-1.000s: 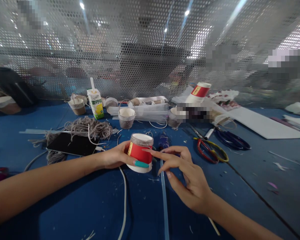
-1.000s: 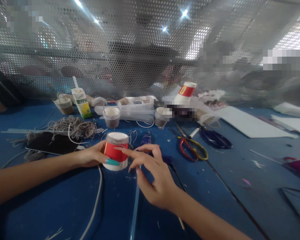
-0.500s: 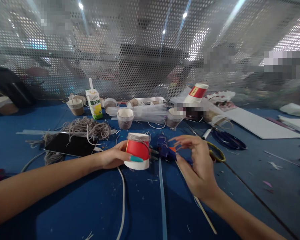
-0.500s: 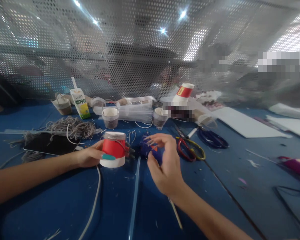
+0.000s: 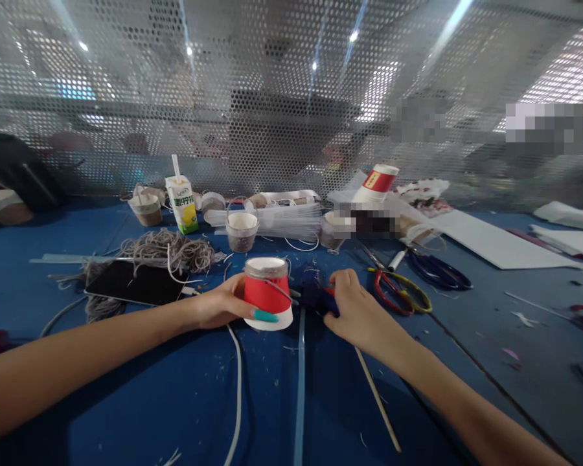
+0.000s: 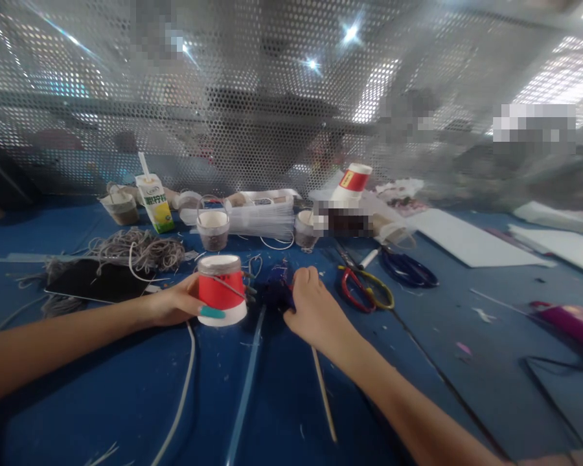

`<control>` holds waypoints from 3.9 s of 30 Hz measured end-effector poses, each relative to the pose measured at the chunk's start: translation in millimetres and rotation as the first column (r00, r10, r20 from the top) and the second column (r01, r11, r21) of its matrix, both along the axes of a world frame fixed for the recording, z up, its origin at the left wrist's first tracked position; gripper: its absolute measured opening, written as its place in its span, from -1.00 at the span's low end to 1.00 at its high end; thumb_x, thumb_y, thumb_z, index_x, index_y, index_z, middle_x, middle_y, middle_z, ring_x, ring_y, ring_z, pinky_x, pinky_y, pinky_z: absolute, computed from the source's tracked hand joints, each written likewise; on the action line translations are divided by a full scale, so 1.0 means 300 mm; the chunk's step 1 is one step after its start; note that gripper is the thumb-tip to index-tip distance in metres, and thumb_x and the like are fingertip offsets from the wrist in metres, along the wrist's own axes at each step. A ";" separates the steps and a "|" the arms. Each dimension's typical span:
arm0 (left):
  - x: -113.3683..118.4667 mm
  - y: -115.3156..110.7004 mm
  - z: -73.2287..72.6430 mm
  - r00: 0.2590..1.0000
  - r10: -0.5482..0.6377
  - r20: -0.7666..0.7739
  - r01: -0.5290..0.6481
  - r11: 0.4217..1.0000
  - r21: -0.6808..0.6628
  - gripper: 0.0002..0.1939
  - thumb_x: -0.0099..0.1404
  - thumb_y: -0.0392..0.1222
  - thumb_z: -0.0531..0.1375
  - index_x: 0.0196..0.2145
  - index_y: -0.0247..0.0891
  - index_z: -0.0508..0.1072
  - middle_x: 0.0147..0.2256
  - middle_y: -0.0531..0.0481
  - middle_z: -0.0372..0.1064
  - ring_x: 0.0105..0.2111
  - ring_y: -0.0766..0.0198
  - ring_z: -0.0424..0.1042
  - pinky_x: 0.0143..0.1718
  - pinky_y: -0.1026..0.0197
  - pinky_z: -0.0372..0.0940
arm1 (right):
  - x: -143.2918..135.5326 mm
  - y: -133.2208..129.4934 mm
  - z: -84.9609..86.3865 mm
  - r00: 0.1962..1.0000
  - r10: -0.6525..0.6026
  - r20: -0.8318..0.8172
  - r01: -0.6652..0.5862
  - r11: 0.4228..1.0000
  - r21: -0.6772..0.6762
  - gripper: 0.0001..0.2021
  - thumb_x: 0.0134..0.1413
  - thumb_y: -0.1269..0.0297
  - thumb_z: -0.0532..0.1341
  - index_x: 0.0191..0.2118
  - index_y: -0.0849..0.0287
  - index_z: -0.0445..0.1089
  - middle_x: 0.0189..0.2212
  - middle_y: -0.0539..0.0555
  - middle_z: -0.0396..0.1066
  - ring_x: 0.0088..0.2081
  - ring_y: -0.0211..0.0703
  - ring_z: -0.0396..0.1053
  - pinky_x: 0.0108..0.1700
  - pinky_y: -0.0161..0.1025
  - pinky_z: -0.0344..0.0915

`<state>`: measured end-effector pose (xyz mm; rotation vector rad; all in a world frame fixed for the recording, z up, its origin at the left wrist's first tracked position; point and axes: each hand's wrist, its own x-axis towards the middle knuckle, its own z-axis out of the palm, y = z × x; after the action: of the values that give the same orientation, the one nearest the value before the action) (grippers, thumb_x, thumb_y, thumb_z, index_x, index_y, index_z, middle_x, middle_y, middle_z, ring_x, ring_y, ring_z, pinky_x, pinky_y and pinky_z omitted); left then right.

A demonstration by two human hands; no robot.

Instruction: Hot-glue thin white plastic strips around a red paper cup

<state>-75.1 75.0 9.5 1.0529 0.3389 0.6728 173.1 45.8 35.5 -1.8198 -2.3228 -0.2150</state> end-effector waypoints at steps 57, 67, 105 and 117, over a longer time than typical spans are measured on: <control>0.003 0.009 -0.013 0.993 0.095 -0.067 -0.102 0.988 -0.119 -0.35 -0.21 -0.23 0.46 -0.11 -0.35 0.44 -0.25 -0.11 0.49 -0.25 0.17 0.47 -0.12 0.11 0.28 | -0.061 -0.077 0.030 0.545 0.162 -0.823 -0.259 0.966 0.019 -0.86 0.01 0.25 0.24 -0.37 0.22 0.42 -0.50 0.06 0.49 -0.74 -0.33 0.28 -0.70 -0.34 0.30; 0.003 0.011 -0.020 0.995 0.081 -0.054 -0.087 0.989 -0.117 -0.38 -0.18 -0.26 0.44 -0.10 -0.33 0.43 -0.22 -0.13 0.49 -0.24 0.16 0.47 -0.12 0.11 0.28 | -0.048 -0.042 0.026 0.472 0.039 -0.881 -0.072 0.997 0.006 -0.69 0.04 0.04 0.23 -0.53 0.18 0.43 -0.86 -0.10 0.19 -0.82 -0.21 0.27 -0.76 -0.30 0.30; 0.023 -0.006 0.008 0.986 0.156 -0.064 -0.161 0.983 -0.083 -0.44 -0.17 -0.21 0.45 -0.17 -0.36 0.46 -0.24 -0.15 0.48 -0.26 0.17 0.45 -0.16 0.13 0.27 | -0.070 -0.081 0.006 0.745 0.497 -0.445 -0.224 0.815 0.535 -0.98 0.03 0.35 0.20 -0.39 0.14 0.37 -0.53 0.02 0.39 -0.53 -0.25 0.36 -0.47 -0.29 0.34; 0.034 0.000 -0.017 0.973 0.231 -0.007 -0.229 0.962 -0.151 -0.49 -0.15 -0.30 0.44 -0.19 -0.33 0.45 -0.28 -0.08 0.50 -0.27 0.19 0.46 -0.06 0.08 0.26 | -0.054 -0.094 0.003 0.737 0.603 -0.305 -0.414 0.760 0.502 -0.92 -0.01 0.37 0.16 -0.32 0.13 0.32 -0.49 0.03 0.41 -0.51 -0.25 0.38 -0.52 -0.33 0.31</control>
<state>-64.8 75.0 4.4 0.8723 0.5007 0.8471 156.9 17.6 36.3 -0.8471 -2.1312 -0.1488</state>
